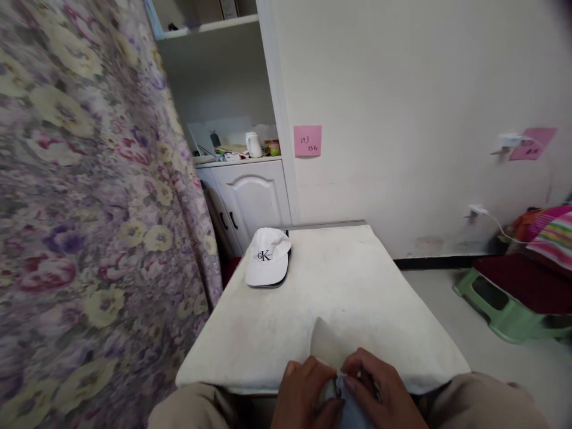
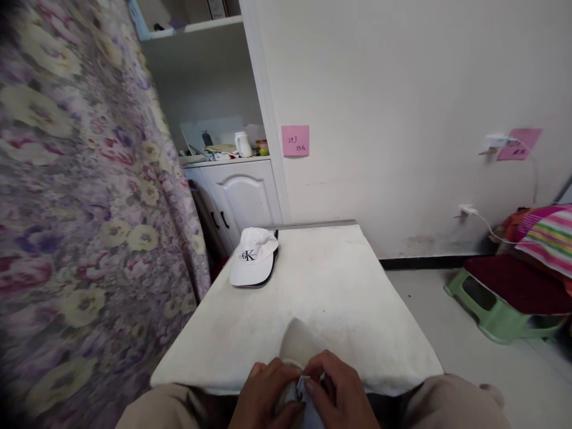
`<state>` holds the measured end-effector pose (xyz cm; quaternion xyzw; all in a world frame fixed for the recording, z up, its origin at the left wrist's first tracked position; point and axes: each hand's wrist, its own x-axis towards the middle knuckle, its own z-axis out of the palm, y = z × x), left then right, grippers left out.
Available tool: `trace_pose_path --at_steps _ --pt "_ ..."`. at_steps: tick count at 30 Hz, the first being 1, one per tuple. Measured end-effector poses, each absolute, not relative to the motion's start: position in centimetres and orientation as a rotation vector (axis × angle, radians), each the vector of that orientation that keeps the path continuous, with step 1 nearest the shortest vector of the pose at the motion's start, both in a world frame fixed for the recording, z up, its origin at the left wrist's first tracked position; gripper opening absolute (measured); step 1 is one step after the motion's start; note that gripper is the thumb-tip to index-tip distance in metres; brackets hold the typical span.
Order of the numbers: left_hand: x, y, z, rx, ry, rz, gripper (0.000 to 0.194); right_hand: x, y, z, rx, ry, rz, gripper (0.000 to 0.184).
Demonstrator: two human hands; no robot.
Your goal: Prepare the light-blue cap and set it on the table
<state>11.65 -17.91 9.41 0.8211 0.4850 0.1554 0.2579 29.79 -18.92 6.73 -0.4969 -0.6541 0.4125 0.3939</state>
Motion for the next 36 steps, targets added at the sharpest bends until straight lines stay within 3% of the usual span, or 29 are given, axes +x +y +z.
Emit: trace_pose_path --at_steps 11,30,36 --pt "12.6 -18.2 10.6 2.226 1.331 0.297 0.027 29.0 -18.9 7.4 -1.377 -1.605 0.972 0.005" --pt "12.9 -18.1 10.5 2.227 1.374 0.251 0.033 30.5 -19.0 7.1 -1.1 -1.797 0.936 0.013" --pt "13.0 -18.2 10.4 2.236 1.374 0.252 0.034 30.7 -19.0 6.3 -1.253 -1.737 0.939 0.008"
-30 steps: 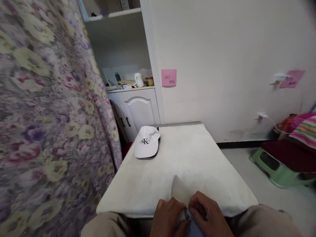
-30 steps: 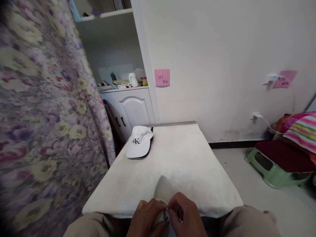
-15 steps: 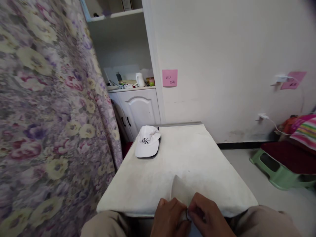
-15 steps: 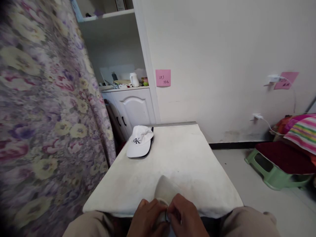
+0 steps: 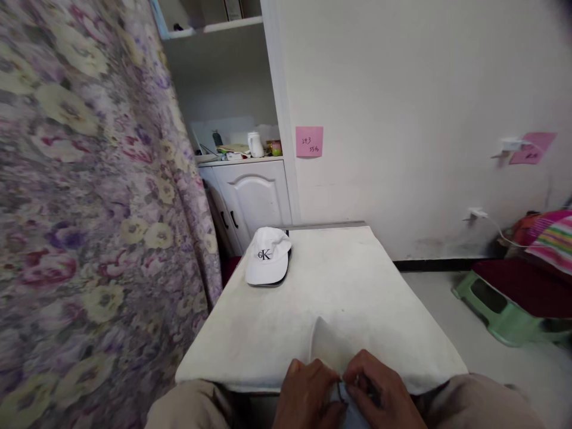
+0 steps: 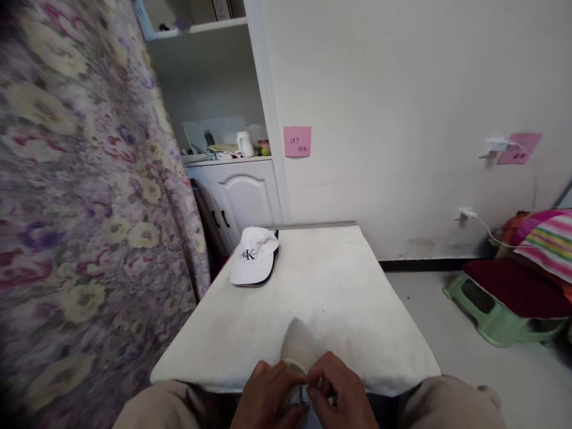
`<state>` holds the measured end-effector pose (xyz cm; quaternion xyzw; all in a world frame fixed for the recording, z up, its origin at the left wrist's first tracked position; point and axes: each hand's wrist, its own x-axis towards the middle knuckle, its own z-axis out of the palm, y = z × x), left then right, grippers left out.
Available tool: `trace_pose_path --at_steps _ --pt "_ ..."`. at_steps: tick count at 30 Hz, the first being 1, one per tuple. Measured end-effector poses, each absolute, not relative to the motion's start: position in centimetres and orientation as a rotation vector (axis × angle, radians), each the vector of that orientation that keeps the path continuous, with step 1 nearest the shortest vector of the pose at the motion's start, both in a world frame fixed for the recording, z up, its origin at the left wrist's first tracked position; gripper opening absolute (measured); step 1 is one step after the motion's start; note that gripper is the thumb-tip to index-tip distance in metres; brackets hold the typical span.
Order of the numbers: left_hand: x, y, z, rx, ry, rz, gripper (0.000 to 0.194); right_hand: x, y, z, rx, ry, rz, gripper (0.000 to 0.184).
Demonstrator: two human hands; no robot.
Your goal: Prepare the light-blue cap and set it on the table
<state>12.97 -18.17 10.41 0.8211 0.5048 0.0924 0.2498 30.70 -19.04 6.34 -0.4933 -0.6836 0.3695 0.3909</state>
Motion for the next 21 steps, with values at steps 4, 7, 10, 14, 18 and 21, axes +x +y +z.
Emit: trace_pose_path --at_steps 4,7,10,14,18,21 --pt "13.1 -18.1 10.0 2.309 1.379 0.203 0.032 30.1 -19.4 6.1 -1.316 -1.729 0.969 0.01" --pt "13.1 -17.9 9.7 2.324 1.363 0.2 0.03 29.7 -19.4 6.1 -1.299 -1.735 0.921 0.013" --pt "12.8 -17.8 9.6 2.275 1.35 0.277 0.032 30.1 -19.2 6.2 -1.24 -1.71 0.901 0.01" --pt "12.1 -17.8 9.5 2.2 1.301 0.402 0.032 31.7 -18.7 6.3 -1.157 -1.603 1.009 0.017" --pt "11.7 -17.7 9.3 2.159 1.274 0.494 0.023 32.2 -18.5 5.6 -1.116 -1.575 1.36 0.033" --pt "11.5 -17.6 9.1 2.183 1.214 0.538 0.02 31.7 -18.4 4.8 -1.112 -1.52 1.459 0.037"
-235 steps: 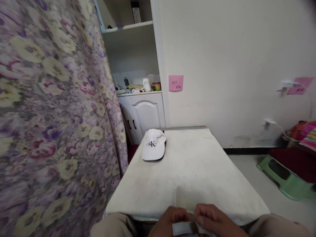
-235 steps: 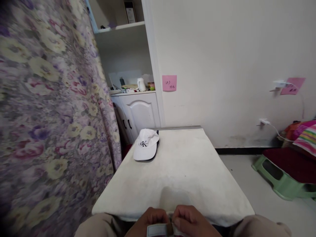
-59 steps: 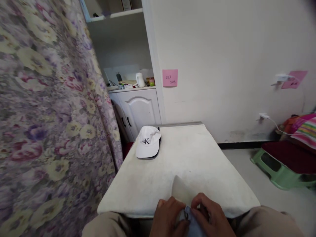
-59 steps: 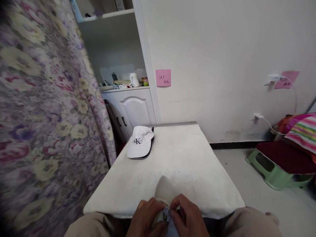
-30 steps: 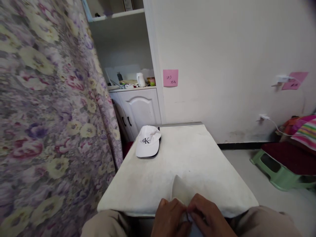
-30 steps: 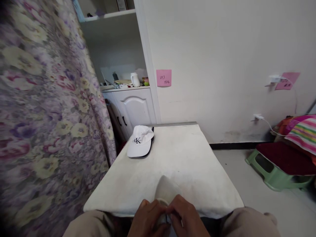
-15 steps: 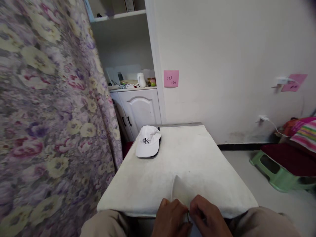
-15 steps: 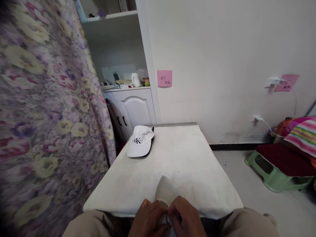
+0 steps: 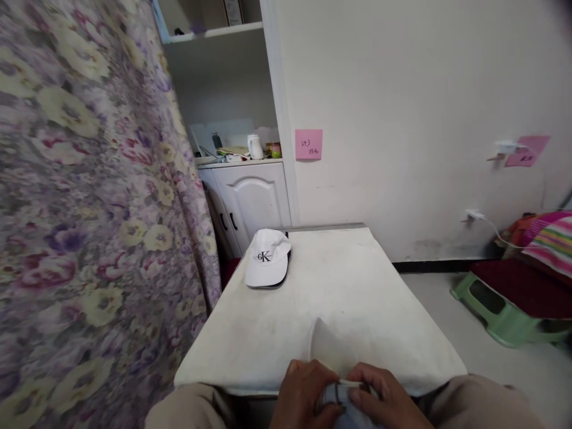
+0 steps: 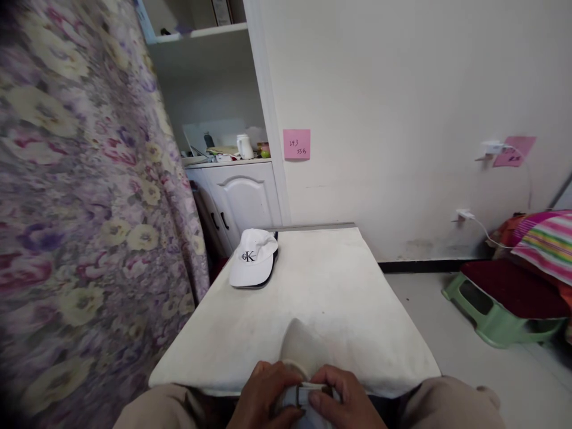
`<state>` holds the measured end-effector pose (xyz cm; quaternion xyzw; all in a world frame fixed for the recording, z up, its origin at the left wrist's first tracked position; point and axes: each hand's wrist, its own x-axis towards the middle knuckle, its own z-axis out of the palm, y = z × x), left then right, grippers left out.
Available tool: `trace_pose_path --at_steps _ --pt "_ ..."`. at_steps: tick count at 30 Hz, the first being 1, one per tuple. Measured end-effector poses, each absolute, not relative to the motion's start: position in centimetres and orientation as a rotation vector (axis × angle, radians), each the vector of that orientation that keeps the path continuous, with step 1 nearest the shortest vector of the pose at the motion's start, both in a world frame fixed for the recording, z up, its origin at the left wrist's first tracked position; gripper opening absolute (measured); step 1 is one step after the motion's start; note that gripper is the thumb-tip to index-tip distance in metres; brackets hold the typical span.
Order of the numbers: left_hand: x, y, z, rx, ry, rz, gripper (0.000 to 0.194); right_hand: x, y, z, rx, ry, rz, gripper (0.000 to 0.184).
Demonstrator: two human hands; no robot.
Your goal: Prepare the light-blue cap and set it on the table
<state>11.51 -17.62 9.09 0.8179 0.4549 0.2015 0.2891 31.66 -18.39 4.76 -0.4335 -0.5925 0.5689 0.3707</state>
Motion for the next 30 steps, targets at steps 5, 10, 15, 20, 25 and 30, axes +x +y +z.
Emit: trace_pose_path --at_steps 5,10,15,20,25,30 --pt "11.7 -17.5 9.0 2.272 1.173 0.454 0.022 31.0 -18.0 4.3 -1.16 -1.519 1.468 0.035" --pt "12.4 -17.5 9.2 2.315 1.189 0.251 0.033 30.8 -18.3 4.6 -1.195 -1.546 1.479 0.025" --pt "12.1 -17.9 9.5 2.102 1.286 0.265 0.039 30.4 -18.6 5.2 -1.246 -1.559 1.431 0.021" --pt "11.1 -17.9 9.4 2.134 1.221 0.323 0.025 31.0 -18.6 5.9 -1.13 -1.569 1.416 0.035" --pt "10.5 -17.5 9.4 1.932 1.11 0.549 0.033 32.2 -18.7 6.3 -1.068 -1.531 1.46 0.043" --pt "10.5 -17.4 11.1 1.78 1.032 0.569 0.035 32.0 -18.5 7.8 -1.169 -1.548 1.292 0.032"
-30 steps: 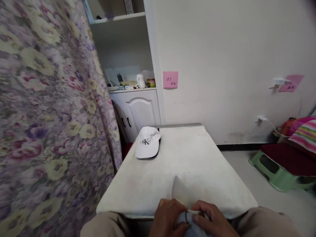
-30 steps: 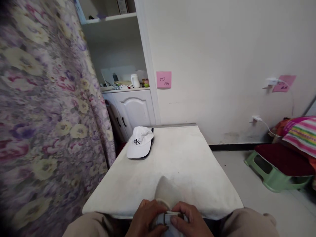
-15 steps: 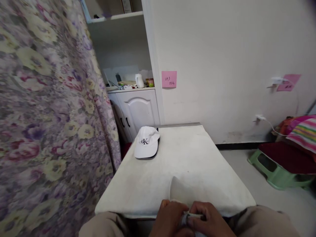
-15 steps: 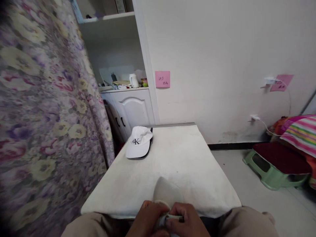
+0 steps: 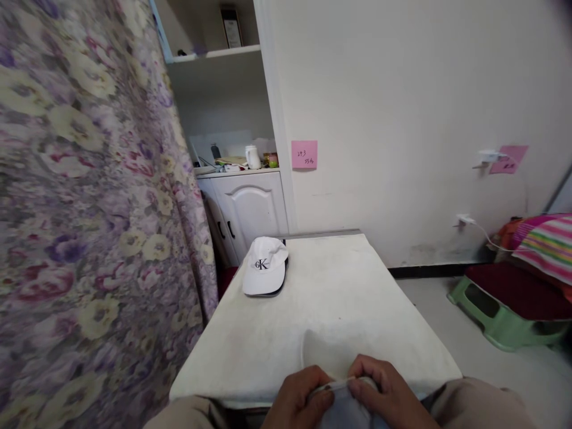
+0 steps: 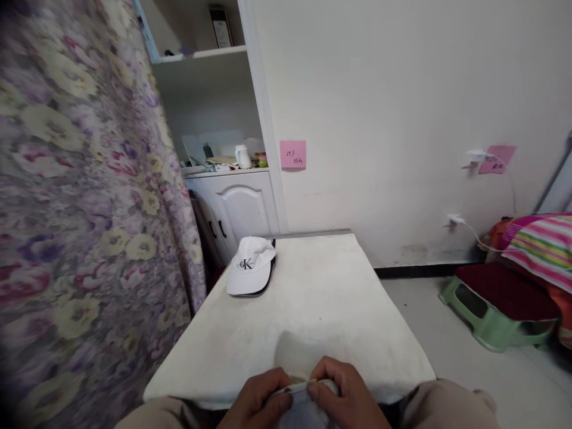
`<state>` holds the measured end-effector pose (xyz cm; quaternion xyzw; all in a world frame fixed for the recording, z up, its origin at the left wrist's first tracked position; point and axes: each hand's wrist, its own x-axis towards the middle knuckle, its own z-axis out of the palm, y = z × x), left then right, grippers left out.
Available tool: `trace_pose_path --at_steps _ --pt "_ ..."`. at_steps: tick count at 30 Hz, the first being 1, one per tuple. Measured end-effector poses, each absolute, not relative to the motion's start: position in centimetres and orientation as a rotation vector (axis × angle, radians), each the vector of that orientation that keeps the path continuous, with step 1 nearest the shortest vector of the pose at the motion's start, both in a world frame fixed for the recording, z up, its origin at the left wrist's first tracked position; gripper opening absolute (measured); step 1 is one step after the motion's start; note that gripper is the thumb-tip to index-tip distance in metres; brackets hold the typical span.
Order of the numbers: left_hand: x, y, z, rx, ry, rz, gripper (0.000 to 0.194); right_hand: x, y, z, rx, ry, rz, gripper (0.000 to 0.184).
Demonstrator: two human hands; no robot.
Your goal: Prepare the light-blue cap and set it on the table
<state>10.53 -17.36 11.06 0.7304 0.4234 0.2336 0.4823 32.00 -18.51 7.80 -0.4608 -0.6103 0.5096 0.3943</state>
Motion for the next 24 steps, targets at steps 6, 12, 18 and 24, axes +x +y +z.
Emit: trace_pose_path --at_steps 6,12,18,24 --pt "11.8 -17.4 12.3 1.783 1.05 0.498 0.033 30.9 -18.1 8.8 -1.187 -1.617 1.232 0.02" --pt "11.8 -16.8 12.9 1.627 0.926 0.64 0.04 32.8 -18.0 9.5 -0.968 -1.558 1.362 0.046" --pt "10.9 -15.9 14.6 1.397 0.81 0.749 0.042 34.9 -18.0 11.3 -0.784 -1.48 1.556 0.051" --pt "10.4 -15.3 15.5 1.295 0.757 0.754 0.043 34.4 -18.4 11.6 -0.506 -1.156 1.812 0.038"
